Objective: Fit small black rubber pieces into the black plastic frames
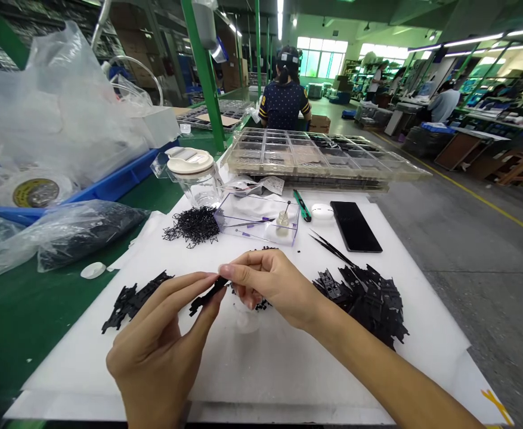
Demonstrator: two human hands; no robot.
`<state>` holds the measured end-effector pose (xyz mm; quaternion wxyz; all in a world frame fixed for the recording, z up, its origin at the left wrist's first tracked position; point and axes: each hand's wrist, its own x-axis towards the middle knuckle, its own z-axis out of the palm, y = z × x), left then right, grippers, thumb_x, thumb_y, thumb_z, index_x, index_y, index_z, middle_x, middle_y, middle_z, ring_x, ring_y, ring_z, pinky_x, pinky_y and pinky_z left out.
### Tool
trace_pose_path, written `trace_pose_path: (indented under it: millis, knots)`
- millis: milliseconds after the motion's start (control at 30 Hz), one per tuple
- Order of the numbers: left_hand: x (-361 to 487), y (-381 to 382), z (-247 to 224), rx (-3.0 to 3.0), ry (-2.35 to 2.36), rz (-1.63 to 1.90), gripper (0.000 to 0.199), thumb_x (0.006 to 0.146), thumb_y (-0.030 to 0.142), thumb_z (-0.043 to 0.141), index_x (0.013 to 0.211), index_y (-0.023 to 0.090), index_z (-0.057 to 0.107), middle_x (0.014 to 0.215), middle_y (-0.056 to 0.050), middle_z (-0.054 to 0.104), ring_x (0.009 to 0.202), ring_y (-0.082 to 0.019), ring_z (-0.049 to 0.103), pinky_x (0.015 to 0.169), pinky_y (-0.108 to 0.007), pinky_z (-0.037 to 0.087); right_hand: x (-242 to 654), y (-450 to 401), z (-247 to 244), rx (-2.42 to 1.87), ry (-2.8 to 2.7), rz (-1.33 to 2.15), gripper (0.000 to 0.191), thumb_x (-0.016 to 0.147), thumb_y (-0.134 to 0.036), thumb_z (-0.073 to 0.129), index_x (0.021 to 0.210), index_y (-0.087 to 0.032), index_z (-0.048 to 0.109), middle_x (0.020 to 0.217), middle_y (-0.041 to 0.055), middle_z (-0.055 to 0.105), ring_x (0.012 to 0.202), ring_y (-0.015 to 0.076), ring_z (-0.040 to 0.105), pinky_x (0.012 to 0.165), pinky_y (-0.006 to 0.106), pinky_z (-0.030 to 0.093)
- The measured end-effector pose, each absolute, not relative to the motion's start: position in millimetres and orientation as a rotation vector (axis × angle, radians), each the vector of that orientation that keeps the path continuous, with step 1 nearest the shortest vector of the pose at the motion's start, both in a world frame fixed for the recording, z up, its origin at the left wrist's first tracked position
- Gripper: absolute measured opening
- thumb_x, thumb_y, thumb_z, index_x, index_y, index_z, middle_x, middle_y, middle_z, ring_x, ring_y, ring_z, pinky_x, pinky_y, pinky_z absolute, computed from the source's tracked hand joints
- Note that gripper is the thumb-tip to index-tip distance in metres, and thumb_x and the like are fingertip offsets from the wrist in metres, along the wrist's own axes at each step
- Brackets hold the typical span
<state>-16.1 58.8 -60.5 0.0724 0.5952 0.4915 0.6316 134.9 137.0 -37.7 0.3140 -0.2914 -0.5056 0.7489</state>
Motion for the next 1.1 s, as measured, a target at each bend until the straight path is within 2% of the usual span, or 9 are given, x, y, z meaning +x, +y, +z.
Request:
trace_pose_path:
  millis: [367, 533, 800, 967, 1100]
  knots:
    - [-15.0, 56.2, -55.7, 1.706, 1.479, 1.892, 0.03, 0.082, 0.006, 0.079, 0.098, 0.03, 0.081, 0.096, 0.001, 0.077, 0.083, -0.019, 0.072, 0.071, -0.03, 0.058, 134.6, 136.7, -38.9, -0.809, -1.356, 1.95, 0.033, 0.079, -0.045, 0.086, 0.08, -0.015, 0.072, 0.055, -0.0054, 0.055, 0.05, 0.0072, 0.047, 0.049, 0.021, 0.034]
    - [-12.7, 57.2, -55.9, 1.726, 1.494, 1.913, 0.036, 0.084, 0.004, 0.077, 0.107, 0.031, 0.08, 0.101, 0.0, 0.076, 0.092, -0.02, 0.071, 0.078, -0.032, 0.057, 135.5, 137.1, -39.1, -0.791, -1.35, 1.944, 0.031, 0.082, -0.044, 0.084, 0.083, -0.016, 0.072, 0.062, -0.0052, 0.056, 0.05, 0.0065, 0.048, 0.049, 0.021, 0.035]
    - [-13.2, 56.6, -55.6, 1.655, 1.448, 1.903, 0.032, 0.083, 0.008, 0.079, 0.103, 0.032, 0.082, 0.095, 0.0, 0.077, 0.083, -0.02, 0.072, 0.069, -0.031, 0.058, 136.0, 137.2, -37.5, -0.818, -1.386, 1.928, 0.034, 0.08, -0.047, 0.085, 0.079, -0.016, 0.071, 0.055, -0.0056, 0.054, 0.049, 0.0072, 0.045, 0.049, 0.022, 0.034]
    - [-13.8, 56.5, -58.4, 1.648, 1.43, 1.912, 0.039, 0.084, 0.005, 0.078, 0.109, 0.035, 0.08, 0.103, 0.003, 0.076, 0.09, -0.017, 0.071, 0.076, -0.029, 0.057, 136.5, 136.4, -35.4, -0.793, -1.382, 1.924, 0.033, 0.082, -0.047, 0.083, 0.08, -0.016, 0.071, 0.059, -0.0057, 0.054, 0.049, 0.007, 0.045, 0.048, 0.022, 0.035]
    - [-13.8, 56.1, -59.3, 1.732, 1.426, 1.859, 0.04, 0.085, 0.004, 0.076, 0.111, 0.034, 0.08, 0.104, 0.001, 0.076, 0.093, -0.019, 0.071, 0.077, -0.031, 0.057, 135.4, 135.9, -35.5, -0.798, -1.377, 1.916, 0.031, 0.082, -0.045, 0.084, 0.081, -0.016, 0.071, 0.058, -0.006, 0.054, 0.048, 0.0066, 0.045, 0.048, 0.021, 0.035]
